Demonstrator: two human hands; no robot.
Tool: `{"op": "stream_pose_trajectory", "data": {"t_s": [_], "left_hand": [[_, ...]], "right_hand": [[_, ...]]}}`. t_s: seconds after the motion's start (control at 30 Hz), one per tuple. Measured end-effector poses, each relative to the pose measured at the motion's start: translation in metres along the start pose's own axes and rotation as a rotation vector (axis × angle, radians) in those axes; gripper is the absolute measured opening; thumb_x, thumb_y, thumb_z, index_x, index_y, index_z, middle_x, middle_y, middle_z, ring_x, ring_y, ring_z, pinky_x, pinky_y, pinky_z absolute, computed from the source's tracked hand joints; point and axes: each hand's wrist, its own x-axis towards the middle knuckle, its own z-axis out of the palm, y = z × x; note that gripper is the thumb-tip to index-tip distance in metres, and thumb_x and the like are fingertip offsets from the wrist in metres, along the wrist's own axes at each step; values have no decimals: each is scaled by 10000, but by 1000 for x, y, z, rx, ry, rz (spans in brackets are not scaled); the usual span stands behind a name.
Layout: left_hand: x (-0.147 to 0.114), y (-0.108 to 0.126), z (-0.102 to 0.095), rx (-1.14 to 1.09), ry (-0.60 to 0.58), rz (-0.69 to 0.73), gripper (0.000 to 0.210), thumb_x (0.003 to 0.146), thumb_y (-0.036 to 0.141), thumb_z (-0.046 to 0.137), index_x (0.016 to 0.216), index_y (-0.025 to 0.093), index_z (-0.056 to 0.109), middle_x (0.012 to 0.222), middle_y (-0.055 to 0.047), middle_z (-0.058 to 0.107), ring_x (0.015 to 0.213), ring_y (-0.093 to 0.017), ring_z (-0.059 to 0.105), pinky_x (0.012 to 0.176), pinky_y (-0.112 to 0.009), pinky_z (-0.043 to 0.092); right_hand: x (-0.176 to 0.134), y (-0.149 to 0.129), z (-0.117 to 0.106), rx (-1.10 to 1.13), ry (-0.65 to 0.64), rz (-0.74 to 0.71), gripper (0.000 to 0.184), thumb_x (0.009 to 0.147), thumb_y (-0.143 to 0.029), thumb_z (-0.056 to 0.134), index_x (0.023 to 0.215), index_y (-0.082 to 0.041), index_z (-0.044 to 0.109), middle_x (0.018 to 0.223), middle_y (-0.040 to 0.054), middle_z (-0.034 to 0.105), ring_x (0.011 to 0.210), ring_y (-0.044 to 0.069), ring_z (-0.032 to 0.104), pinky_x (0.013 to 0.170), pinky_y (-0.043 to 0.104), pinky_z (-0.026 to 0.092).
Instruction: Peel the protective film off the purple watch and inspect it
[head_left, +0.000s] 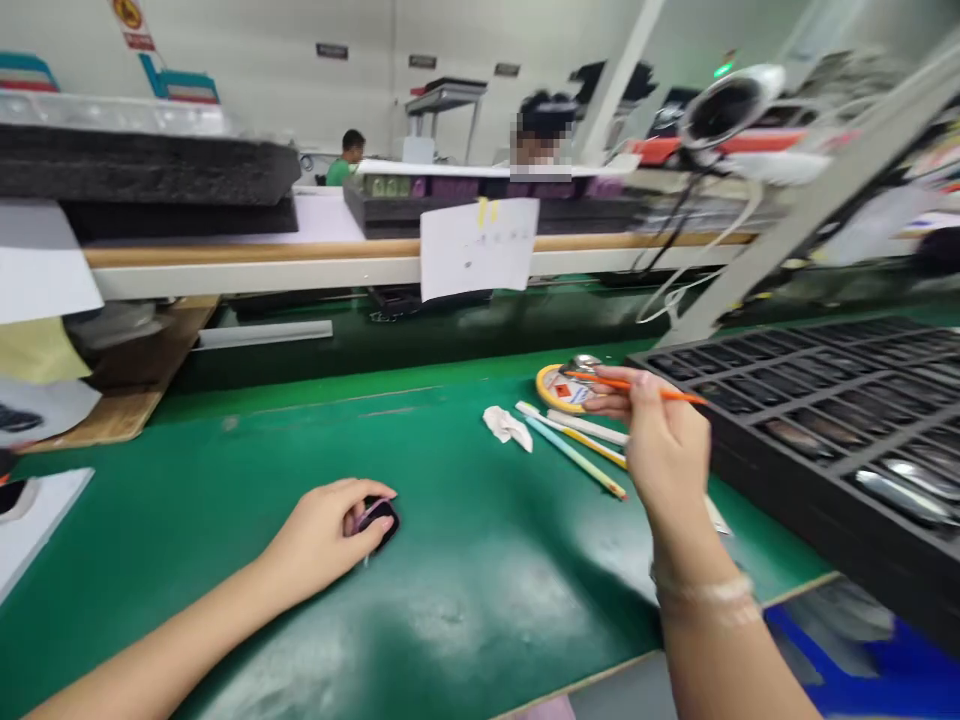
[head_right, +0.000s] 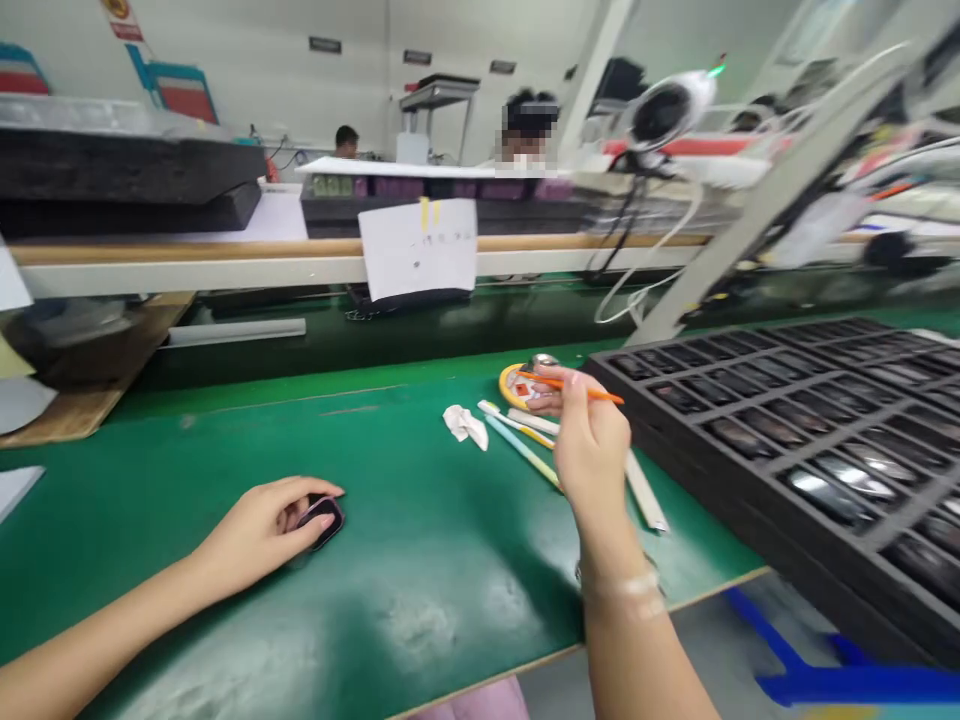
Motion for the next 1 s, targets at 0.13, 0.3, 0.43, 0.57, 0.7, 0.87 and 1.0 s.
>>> {"op": "stream_pose_trajectory", "data": {"t_s": [0.13, 0.3, 0.43, 0.57, 0.7, 0.87, 1.0], "left_hand": [[1, 1, -7, -70, -42, 12, 326, 888, 360, 543, 1139, 226, 703, 920, -25, 647, 622, -133, 557, 605, -264, 431], [-1, 2, -12, -231, -156, -55, 243, 830, 359, 638, 988, 176, 650, 750, 11, 630, 593, -122, 578, 547, -219, 450], [-4, 8, -8, -247, -175, -125, 252, 788, 391, 688, 840, 183, 555, 686, 14, 644, 614, -138, 608, 543, -218, 451], [-8, 12, -2, -271, -186, -153, 259, 787, 376, 703, 819, 199, 518, 648, 31, 653, 567, -131, 604, 511, -207, 441], [-11, 13, 1, -255, -163, -150, 275, 789, 360, 720, 816, 208, 492, 594, 53, 631, 528, -121, 580, 490, -195, 417], [-12, 14, 1, -264, -175, -158, 257, 793, 353, 710, 812, 205, 502, 622, 44, 647, 552, -126, 589, 499, -206, 424], [-12, 16, 0, -268, -185, -164, 254, 797, 363, 696, 815, 205, 498, 638, 43, 636, 583, -138, 607, 510, -221, 427]], "right_hand": [[-97, -35, 8, 192, -350, 158, 258, 925, -431, 661, 851, -192, 726, 795, 77, 742, 665, 199, 728, 660, 276, 627], [-171, -48, 21, 244, -501, 168, 146, 1002, -296, 562, 1029, -261, 702, 883, 25, 759, 805, 152, 748, 736, 179, 602], [-181, -47, 29, 203, -521, 175, 93, 988, -269, 576, 975, -261, 668, 874, 7, 762, 807, 134, 746, 699, 139, 574], [-179, -48, 36, 189, -529, 203, 100, 990, -281, 572, 914, -251, 630, 843, 4, 754, 764, 117, 730, 638, 127, 539], [-176, -49, 37, 178, -577, 195, 109, 993, -264, 549, 906, -239, 610, 852, 12, 746, 787, 117, 727, 669, 142, 541], [-179, -47, 33, 133, -598, 132, 101, 1004, -243, 515, 923, -239, 575, 838, -7, 708, 706, 96, 682, 612, 153, 506], [-182, -49, 33, 108, -593, 54, 89, 1001, -198, 496, 939, -235, 547, 869, -10, 683, 688, 80, 658, 591, 142, 483]]}}
